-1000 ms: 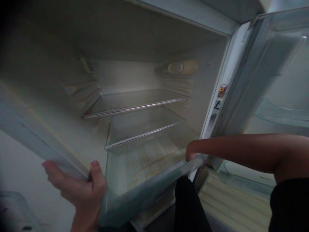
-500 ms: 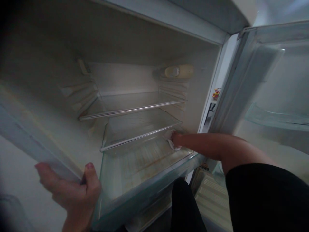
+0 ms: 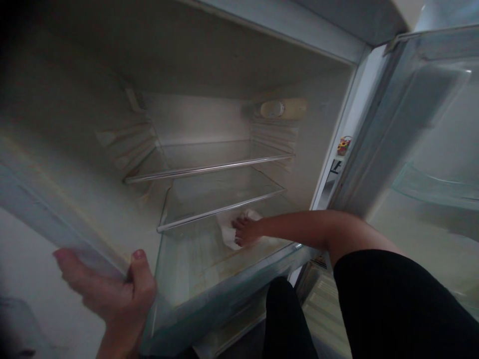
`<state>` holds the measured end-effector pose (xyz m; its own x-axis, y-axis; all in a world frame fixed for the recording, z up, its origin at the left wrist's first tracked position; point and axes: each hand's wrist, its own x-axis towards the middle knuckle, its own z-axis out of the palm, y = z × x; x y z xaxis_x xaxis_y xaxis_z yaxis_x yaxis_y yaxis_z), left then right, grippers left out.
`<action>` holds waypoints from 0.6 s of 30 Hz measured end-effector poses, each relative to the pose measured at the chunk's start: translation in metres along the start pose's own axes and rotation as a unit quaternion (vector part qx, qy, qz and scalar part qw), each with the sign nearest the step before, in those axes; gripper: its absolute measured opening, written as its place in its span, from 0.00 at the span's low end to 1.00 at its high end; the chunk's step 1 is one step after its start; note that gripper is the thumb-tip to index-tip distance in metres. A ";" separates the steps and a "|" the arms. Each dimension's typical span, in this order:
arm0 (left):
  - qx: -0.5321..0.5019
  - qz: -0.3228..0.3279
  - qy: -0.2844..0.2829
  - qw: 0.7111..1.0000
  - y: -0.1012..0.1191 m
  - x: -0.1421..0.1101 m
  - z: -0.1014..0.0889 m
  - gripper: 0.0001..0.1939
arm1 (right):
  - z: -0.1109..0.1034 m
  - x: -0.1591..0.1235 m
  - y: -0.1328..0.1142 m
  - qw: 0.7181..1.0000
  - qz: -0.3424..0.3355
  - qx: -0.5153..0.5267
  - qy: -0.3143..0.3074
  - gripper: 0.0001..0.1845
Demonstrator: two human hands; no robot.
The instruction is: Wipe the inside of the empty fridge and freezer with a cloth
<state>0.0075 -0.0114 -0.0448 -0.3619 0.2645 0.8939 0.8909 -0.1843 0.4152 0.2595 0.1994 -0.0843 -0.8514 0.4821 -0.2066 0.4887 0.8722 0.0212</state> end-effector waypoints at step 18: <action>0.010 0.029 -0.012 0.999 -0.006 -0.003 -0.002 0.54 | -0.010 -0.020 0.022 0.974 0.166 0.145 -0.060 0.75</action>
<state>0.0023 -0.0128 -0.0493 -0.3033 0.2775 0.9116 0.9153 -0.1811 0.3597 0.2855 0.2102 -0.0701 -0.6172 0.7055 -0.3485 0.7814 0.6013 -0.1666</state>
